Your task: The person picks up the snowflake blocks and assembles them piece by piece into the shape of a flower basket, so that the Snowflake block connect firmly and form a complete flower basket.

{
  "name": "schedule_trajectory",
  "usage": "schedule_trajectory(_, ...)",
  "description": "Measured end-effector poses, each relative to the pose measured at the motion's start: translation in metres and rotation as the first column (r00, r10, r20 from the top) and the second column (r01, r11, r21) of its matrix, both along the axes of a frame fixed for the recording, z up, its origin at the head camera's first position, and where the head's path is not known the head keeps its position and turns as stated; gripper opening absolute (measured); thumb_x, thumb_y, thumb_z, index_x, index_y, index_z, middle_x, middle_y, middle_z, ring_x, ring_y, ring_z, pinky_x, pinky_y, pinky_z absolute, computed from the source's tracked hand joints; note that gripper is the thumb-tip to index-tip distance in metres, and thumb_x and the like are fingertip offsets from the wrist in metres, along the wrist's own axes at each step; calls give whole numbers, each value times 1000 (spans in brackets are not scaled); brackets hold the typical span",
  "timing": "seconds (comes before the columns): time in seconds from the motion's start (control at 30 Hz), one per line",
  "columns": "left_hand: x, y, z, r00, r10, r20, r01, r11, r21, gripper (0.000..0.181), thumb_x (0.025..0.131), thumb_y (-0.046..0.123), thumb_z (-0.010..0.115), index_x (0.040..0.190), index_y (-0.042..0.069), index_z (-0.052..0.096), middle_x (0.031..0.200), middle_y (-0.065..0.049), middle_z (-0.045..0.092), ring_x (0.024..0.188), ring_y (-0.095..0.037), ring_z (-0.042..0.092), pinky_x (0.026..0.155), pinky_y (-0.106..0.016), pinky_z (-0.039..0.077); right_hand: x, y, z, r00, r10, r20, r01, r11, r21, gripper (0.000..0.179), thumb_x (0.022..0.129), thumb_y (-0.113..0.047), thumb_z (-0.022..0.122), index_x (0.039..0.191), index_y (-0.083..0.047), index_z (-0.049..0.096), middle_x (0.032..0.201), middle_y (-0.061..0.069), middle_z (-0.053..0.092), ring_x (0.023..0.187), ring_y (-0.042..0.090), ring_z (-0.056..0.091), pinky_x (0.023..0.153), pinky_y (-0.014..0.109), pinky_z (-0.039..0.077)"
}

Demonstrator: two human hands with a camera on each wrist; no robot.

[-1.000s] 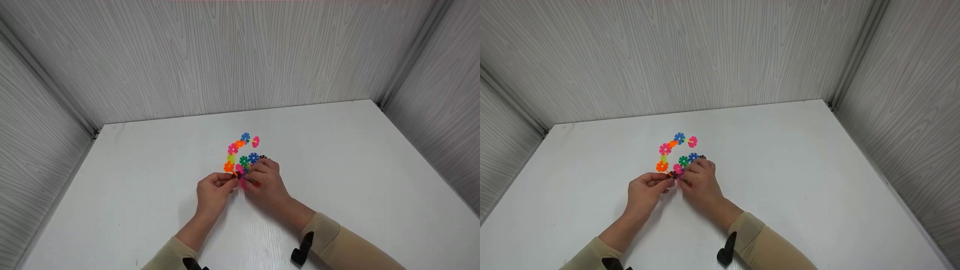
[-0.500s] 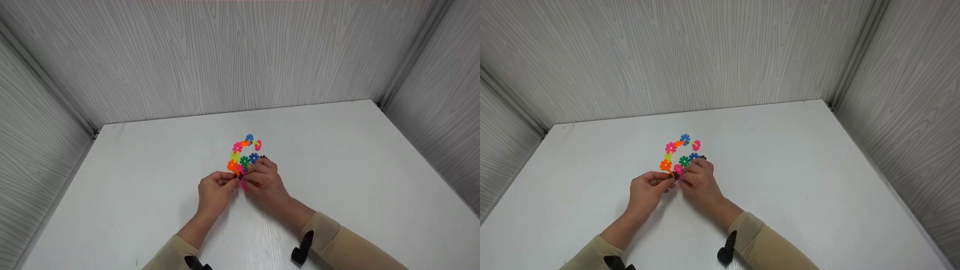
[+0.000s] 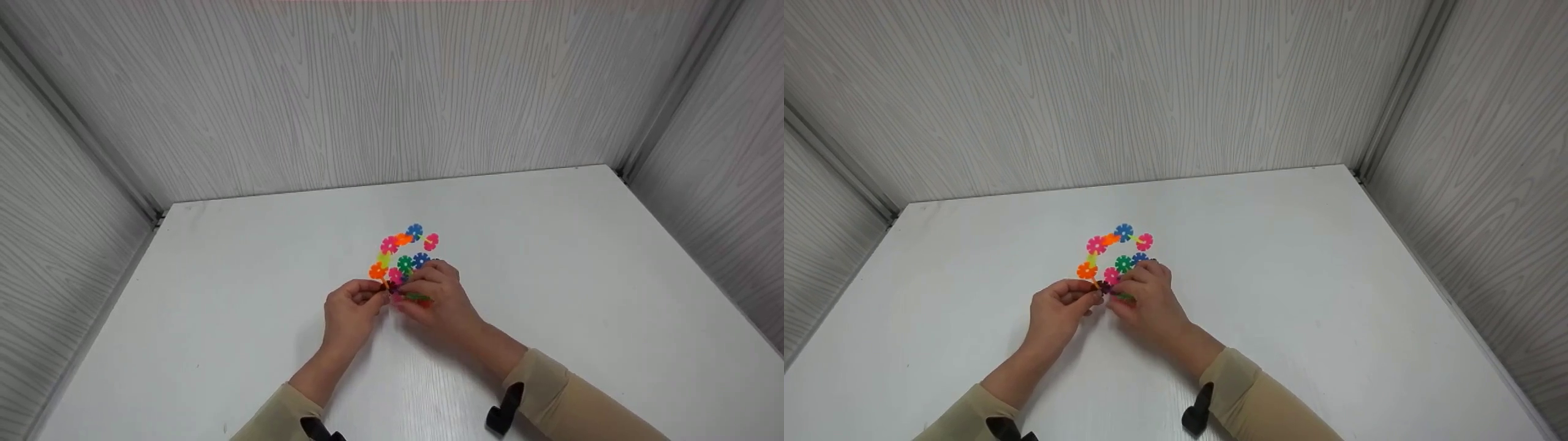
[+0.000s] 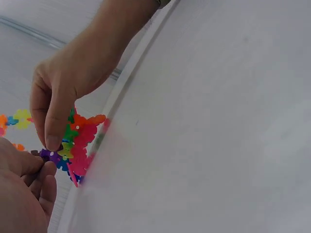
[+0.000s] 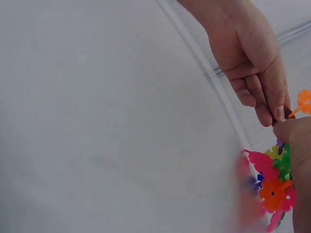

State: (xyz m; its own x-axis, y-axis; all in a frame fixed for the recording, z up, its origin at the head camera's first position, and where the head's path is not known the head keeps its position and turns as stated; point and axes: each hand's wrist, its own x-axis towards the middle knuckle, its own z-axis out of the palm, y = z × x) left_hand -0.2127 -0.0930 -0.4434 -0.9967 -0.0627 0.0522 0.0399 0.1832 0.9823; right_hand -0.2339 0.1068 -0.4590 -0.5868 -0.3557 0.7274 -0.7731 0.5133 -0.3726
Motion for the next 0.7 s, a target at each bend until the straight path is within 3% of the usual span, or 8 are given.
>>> schedule_trajectory(0.13,-3,-4,1,1000,2,-3,-2,1000,2,14,97,9,78,110,5,76,109,-8,77,98,-22,76,85,-26,62,2,19,11,999,18,45,-16,998,-54,26,82,-16,93,105,-8,83,105,2,76,113,23,63,97,41,56)
schedule_trajectory(0.23,-5,-8,2,1000,-4,-8,4,1000,-2,15,98,9,77,112,5,75,111,-9,77,101,-22,75,88,-27,61,-2,35,18,998,-47,51,52,992,-115,19,87,-11,88,104,-8,81,102,1,76,108,21,65,92,38,59)
schedule_trajectory(0.33,-10,-13,1,1000,-23,-20,23,1000,-9,14,98,7,76,113,6,75,112,-7,76,102,-22,74,89,-26,61,-7,47,24,978,-120,169,148,976,-163,23,94,-12,82,116,-9,77,109,1,75,108,20,66,93,43,58)
schedule_trajectory(0.4,-14,-16,1,999,-45,-31,44,999,-11,14,99,5,75,113,6,75,112,-7,76,102,-22,73,89,-25,60,-12,54,27,944,-119,308,180,967,-179,29,98,-17,78,126,-11,73,117,2,74,112,19,66,97,49,56)
schedule_trajectory(0.5,-20,-21,0,996,-77,-38,77,997,-21,14,100,4,73,114,6,74,112,-7,75,101,-23,73,90,-25,60,-20,60,30,867,-69,493,182,966,-184,36,102,-25,74,136,-14,70,124,2,73,116,19,66,100,49,54)
schedule_trajectory(0.57,-24,-23,1,996,-90,-26,89,995,-39,15,101,4,72,115,8,74,112,-6,75,102,-22,72,90,-26,60,-24,62,30,825,-33,564,164,969,-184,33,103,-27,73,134,-16,72,123,0,74,116,18,66,100,45,54)
schedule_trajectory(0.7,-32,-28,3,994,-105,2,105,992,-71,16,101,6,72,117,11,74,113,-4,74,103,-21,71,91,-28,60,-27,63,30,773,3,634,147,972,-184,25,102,-30,74,125,-19,77,118,-4,76,114,19,65,99,39,54)
